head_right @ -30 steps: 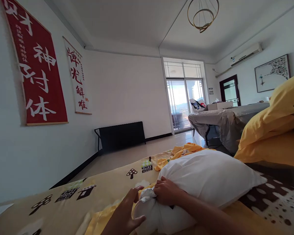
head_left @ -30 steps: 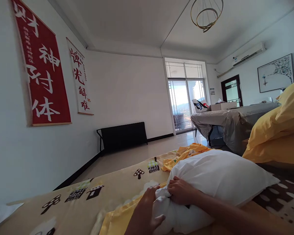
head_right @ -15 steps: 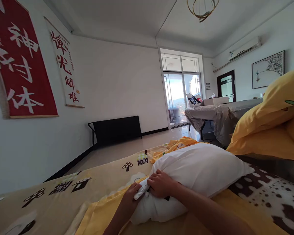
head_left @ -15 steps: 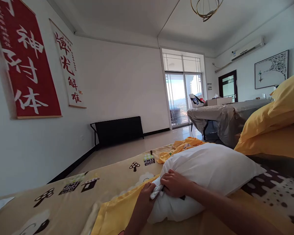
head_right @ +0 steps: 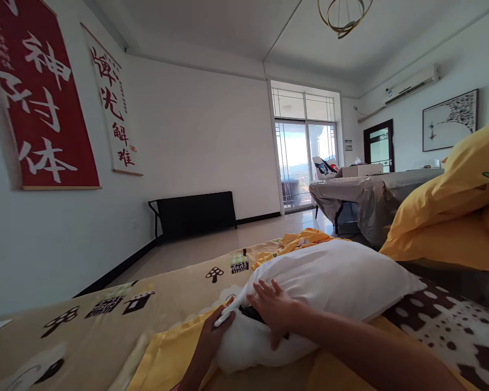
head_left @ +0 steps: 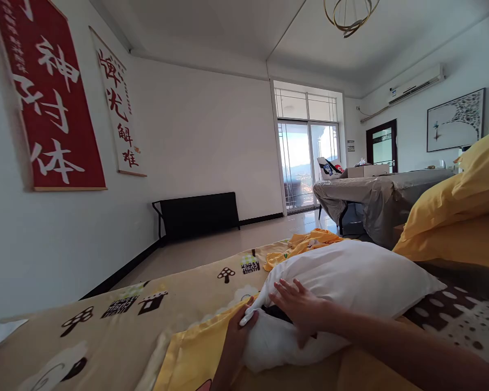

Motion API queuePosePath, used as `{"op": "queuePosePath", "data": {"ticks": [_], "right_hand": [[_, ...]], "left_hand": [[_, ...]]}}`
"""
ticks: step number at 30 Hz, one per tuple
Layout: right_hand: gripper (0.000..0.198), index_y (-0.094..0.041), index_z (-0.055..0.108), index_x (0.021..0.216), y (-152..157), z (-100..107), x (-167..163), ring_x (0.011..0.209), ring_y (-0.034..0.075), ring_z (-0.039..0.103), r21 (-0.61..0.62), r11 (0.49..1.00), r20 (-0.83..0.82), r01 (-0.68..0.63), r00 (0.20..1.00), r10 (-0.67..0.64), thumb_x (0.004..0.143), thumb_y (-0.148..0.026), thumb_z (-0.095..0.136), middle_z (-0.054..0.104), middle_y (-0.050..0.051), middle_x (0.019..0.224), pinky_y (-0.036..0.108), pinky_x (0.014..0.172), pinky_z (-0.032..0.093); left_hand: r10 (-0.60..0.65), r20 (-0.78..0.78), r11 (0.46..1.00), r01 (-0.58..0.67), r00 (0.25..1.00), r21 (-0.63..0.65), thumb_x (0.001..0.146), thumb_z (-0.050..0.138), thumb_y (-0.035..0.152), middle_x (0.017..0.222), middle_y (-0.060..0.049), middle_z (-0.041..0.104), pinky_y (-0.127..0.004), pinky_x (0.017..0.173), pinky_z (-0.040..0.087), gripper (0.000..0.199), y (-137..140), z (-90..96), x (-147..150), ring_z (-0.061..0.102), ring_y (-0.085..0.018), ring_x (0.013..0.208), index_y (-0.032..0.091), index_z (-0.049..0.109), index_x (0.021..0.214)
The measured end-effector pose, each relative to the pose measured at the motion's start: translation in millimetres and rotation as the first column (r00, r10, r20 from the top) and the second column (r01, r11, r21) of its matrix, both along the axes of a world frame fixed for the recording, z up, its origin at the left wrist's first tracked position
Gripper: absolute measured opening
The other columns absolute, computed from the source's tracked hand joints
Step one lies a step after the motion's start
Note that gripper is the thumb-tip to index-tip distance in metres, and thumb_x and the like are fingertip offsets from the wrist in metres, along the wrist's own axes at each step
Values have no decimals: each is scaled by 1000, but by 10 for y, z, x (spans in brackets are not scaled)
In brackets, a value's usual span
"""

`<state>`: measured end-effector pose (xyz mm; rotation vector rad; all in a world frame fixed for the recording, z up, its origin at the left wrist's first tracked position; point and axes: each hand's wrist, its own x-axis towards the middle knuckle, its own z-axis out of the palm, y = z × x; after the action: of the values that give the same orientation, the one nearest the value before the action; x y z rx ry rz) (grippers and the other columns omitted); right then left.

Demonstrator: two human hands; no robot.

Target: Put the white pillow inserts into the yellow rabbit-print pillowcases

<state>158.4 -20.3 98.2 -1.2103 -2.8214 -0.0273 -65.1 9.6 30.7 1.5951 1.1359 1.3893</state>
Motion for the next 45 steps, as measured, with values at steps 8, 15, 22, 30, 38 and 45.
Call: {"op": "queuePosePath", "data": {"ticks": [8, 15, 22, 30, 38, 45], "right_hand": [[134, -16, 3, 149, 766, 146, 100, 142, 33, -2, -115, 993, 96, 19, 995, -8, 44, -48, 81, 0, 20, 154, 58, 108, -2], [66, -11, 52, 117, 677, -2, -18, 110, 29, 51, 9, 994, 127, -105, 987, 103, 58, -33, 71, 57, 15, 117, 47, 101, 24], [28, -16, 58, 90, 458, -201, -86, 97, 24, 54, 179, 978, 45, -109, 994, 103, 64, -22, 60, 64, 9, 93, 34, 87, 31], [58, -15, 50, 122, 432, -263, -100, 85, 23, 59, 160, 986, -7, -38, 999, 40, 65, -20, 58, 67, 10, 92, 34, 84, 34], [41, -19, 63, 105, 336, 15, -86, 90, 23, 60, 110, 993, 24, 53, 998, -56, 65, -16, 60, 68, 8, 92, 32, 85, 35], [8, -13, 65, 76, 71, 832, 303, 84, 19, 60, 265, 956, 3, 128, 991, -133, 71, -9, 60, 67, 10, 82, 30, 79, 35]], "left_hand": [[116, 144, 981, -91, 983, -169, 48, 72, 60, 72, -3, 62, -28, 62, 48, 53, 3, 44, 169, 59, -19, 69, 16, 59, 73], [49, -401, 985, 23, 915, 172, 75, 54, 49, 58, 2, 49, -24, 59, 34, 37, -115, 243, 223, 44, -13, 61, 18, 46, 58], [-24, -441, 985, 96, 897, 143, 77, 51, 46, 59, 4, 45, -22, 60, 32, 33, -232, 347, 291, 41, -12, 62, 18, 44, 62], [-250, -285, 962, 270, 925, 33, 78, 53, 34, 87, -3, 61, -26, 78, 44, 16, -423, 626, 27, 56, -16, 86, 18, 51, 80], [-154, -673, 982, 36, 723, -186, 73, 37, 21, 79, -4, 61, -27, 67, 46, 16, -343, 508, -357, 59, -16, 74, 18, 46, 85], [-260, -844, 952, -21, 469, -304, 54, 63, 15, 108, -10, 58, -31, 78, 45, 41, -185, -89, -69, 54, -26, 102, 17, 56, 94]]}}
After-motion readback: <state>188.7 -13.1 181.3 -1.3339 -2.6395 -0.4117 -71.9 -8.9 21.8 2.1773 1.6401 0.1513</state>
